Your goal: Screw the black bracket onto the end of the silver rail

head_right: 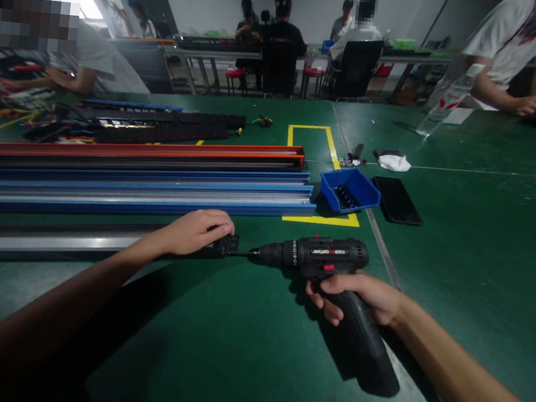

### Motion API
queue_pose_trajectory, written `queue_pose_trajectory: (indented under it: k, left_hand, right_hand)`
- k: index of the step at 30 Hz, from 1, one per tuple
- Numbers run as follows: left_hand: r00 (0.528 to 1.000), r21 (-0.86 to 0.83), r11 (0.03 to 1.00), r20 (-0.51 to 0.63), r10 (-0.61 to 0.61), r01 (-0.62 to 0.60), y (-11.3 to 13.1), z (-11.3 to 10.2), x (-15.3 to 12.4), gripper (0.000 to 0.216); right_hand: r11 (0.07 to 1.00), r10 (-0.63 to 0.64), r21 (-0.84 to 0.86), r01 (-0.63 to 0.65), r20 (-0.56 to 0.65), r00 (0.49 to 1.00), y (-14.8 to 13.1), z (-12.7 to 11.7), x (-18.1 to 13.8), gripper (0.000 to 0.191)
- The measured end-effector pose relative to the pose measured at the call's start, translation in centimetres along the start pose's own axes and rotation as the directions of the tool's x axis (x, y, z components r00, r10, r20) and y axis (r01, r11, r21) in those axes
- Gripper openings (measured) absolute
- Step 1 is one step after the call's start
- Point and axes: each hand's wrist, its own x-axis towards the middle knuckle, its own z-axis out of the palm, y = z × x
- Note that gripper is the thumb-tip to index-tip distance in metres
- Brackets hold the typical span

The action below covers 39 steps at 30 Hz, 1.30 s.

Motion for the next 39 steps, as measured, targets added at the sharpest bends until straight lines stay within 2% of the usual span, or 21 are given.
queue_pose_trajectory:
  k: [17,39]
  left_hand:
    - [1.000,0.005,1.000,-0.008,0.006,-0.006,-0.13,0.10,-0.08,0.041]
    - [1.000,-0.001,1.000,-0.010,0.005,-0.005,-0.03,0.02,-0.01,0.041]
  right_hand:
    - [1.000,0.011,0.005,-0.011,0.007,1.000,-0.33,0.02,0.08,0.031]
    - [0.989,0.066,0.131,-0.062,-0.024,0.998,-0.36,-0.25,0.11,0.031]
